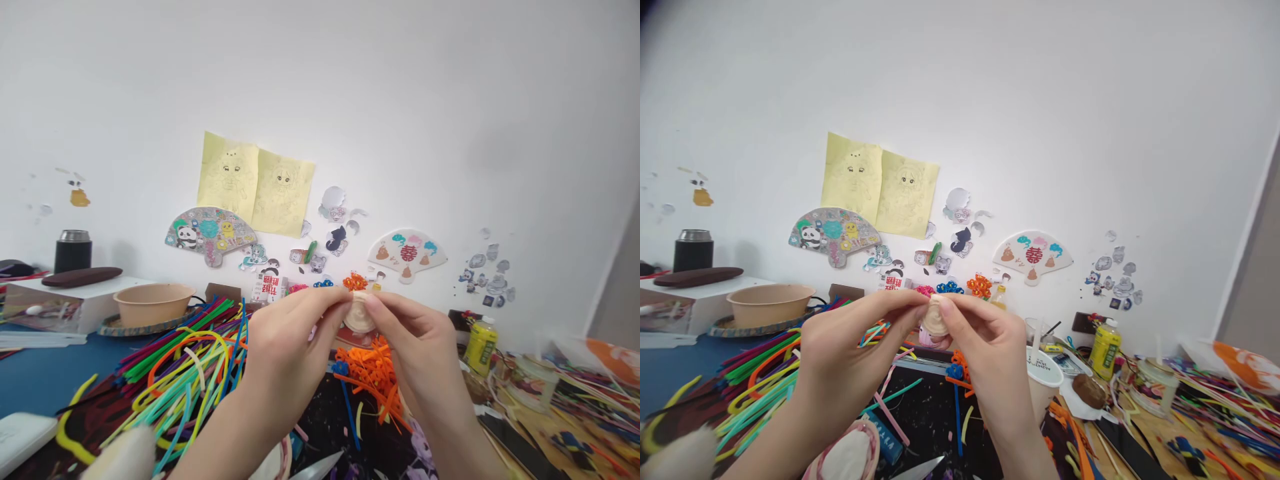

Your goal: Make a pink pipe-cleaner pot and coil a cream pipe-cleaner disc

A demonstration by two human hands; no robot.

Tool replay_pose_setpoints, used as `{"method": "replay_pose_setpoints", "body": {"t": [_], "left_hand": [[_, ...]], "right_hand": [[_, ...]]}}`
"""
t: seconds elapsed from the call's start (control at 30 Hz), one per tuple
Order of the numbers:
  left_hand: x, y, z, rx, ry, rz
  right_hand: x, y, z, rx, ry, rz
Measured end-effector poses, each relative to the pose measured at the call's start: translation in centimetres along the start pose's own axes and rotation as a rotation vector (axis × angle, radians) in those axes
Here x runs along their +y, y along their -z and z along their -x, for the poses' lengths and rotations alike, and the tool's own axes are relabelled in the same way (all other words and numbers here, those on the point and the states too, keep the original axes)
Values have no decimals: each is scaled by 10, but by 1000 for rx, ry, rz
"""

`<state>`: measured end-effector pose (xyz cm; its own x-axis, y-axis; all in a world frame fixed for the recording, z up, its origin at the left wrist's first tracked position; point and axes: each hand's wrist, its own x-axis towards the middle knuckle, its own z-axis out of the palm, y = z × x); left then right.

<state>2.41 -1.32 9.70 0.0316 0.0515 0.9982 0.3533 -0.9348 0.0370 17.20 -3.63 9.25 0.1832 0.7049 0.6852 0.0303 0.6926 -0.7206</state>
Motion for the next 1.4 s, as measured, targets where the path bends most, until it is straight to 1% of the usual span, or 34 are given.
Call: {"method": "replay_pose_setpoints", "body": {"t": [0.2,0.37,0.5,0.73,1.07,1.23,1.4], "left_hand": [[-3,-2,2,5,-8,-25],[-3,-3,0,-41,-53,-21],[-2,-4,0,-38,-72,-8],[-2,-3,1,-50,-107,-50],[-5,-3,5,-116,-149,-98],[-8,-5,8,-136,-201,-108],[-7,-6,6,-128,-254,-131]], "right_hand": [[-2,1,0,-2,-48,-6],[0,1,-1,-18,-46,-7],[0,0,-1,-2,-46,12],[1,0,0,19,-29,31],[0,-3,0,54,1,42],[1,-3,1,59,14,43],[3,-3,3,59,45,30]]}}
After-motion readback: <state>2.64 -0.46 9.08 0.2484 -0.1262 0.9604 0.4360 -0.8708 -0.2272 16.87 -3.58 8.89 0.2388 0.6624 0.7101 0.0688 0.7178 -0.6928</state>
